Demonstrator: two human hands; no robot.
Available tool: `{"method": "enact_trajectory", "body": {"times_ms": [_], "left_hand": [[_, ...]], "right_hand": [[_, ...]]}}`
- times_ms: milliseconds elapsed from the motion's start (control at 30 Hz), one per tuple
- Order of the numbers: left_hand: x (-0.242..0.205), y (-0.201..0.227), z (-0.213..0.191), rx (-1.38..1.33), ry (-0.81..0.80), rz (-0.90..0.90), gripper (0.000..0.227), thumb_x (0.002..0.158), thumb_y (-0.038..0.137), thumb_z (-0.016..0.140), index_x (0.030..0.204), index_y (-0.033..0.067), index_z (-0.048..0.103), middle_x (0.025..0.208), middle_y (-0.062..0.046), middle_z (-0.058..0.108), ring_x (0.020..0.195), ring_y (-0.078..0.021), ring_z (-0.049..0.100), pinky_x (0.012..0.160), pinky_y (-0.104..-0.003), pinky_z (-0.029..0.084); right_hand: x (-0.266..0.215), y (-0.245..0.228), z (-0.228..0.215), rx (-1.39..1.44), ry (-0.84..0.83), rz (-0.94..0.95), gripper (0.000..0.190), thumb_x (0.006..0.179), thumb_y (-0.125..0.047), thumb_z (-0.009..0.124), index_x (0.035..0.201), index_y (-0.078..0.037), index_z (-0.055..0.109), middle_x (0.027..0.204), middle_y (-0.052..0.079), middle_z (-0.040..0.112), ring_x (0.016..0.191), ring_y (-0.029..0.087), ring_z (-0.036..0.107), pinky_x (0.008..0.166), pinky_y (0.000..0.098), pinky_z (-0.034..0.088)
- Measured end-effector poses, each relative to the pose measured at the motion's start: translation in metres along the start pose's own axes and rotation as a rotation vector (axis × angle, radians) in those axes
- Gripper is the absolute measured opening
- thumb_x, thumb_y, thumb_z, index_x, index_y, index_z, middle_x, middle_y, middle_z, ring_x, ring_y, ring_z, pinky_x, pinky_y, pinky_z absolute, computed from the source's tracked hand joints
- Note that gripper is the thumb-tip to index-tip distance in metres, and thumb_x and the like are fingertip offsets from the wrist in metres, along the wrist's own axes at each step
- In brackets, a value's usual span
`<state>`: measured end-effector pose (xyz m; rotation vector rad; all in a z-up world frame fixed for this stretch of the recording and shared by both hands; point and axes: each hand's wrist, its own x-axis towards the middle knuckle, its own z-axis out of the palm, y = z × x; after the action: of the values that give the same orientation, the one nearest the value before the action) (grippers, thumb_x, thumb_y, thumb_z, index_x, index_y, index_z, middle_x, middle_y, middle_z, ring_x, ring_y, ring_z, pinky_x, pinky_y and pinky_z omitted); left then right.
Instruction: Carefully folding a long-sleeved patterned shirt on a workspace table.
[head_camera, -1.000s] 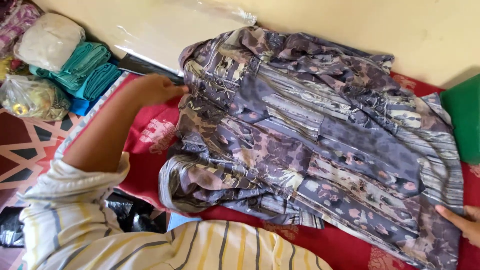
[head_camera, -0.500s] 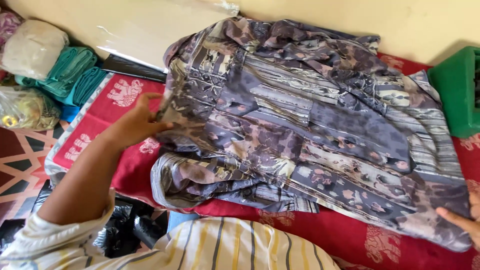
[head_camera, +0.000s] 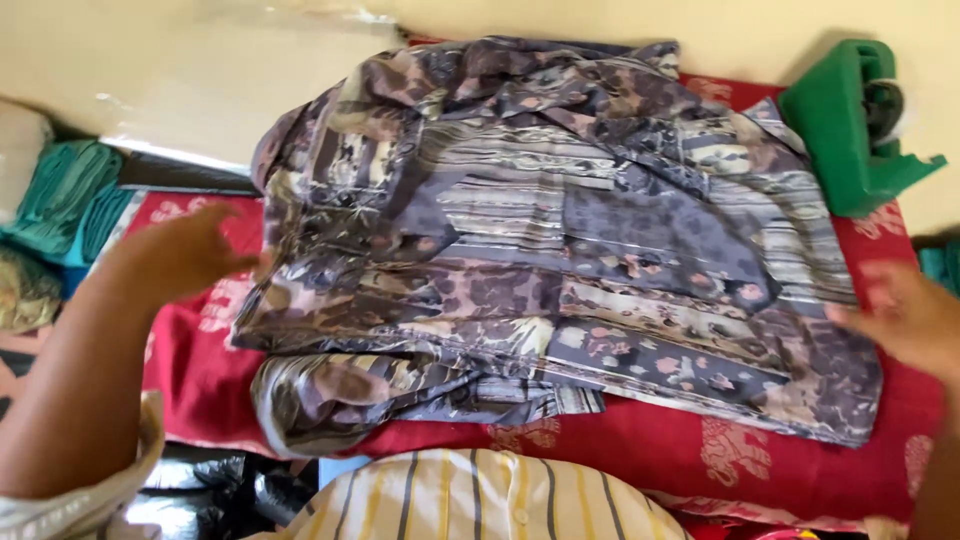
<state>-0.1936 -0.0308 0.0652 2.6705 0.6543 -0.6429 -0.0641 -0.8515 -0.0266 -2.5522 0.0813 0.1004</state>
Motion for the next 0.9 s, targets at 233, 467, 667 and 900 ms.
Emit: {"method": "enact_trajectory", "body": {"times_ms": [233, 467, 667, 900], "left_hand": [[0.070, 0.099, -0.060, 0.235, 0.239, 0.056, 0.051, 0.104, 0.048, 0.059, 0.148, 0.0235, 0.054, 0.132, -0.012, 0.071, 0.114, -0.0352, 0.069, 0.086, -0.053, 0.056], [0.224, 0.147, -0.074, 0.275, 0.427, 0.200, 0.047, 0.101, 0.053, 0.062, 0.138, 0.0248, 0.063, 0.152, -0.008, 0.054, 0.130, -0.0339, 0.057, 0.092, -0.054, 0.056], [0.295, 0.195, -0.047, 0.175, 0.598, 0.384, 0.036, 0.095, 0.044, 0.070, 0.127, 0.0289, 0.073, 0.132, -0.013, 0.063, 0.121, -0.0434, 0.064, 0.095, -0.055, 0.056], [0.310, 0.228, -0.016, 0.163, 0.545, 0.437, 0.045, 0.100, 0.053, 0.057, 0.135, 0.0274, 0.065, 0.135, -0.010, 0.064, 0.128, -0.0390, 0.058, 0.109, -0.057, 0.039]], "right_hand": [[0.078, -0.184, -0.003, -0.670, -0.113, -0.076, 0.062, 0.092, -0.047, 0.069, 0.144, -0.012, 0.061, 0.147, 0.018, 0.058, 0.129, 0.042, 0.059, 0.095, 0.0610, 0.053], [0.202, -0.195, 0.030, -0.845, 0.028, -0.204, 0.041, 0.095, -0.048, 0.062, 0.125, -0.021, 0.072, 0.126, 0.017, 0.070, 0.112, 0.045, 0.069, 0.084, 0.0573, 0.058], [0.284, -0.172, 0.079, -0.731, 0.111, -0.256, 0.040, 0.089, -0.041, 0.068, 0.126, -0.027, 0.075, 0.125, 0.011, 0.074, 0.121, 0.038, 0.068, 0.096, 0.0545, 0.055], [0.285, -0.181, 0.086, -0.617, 0.022, -0.215, 0.053, 0.091, -0.046, 0.067, 0.141, -0.030, 0.063, 0.134, 0.005, 0.070, 0.131, 0.032, 0.061, 0.105, 0.0520, 0.042]]}}
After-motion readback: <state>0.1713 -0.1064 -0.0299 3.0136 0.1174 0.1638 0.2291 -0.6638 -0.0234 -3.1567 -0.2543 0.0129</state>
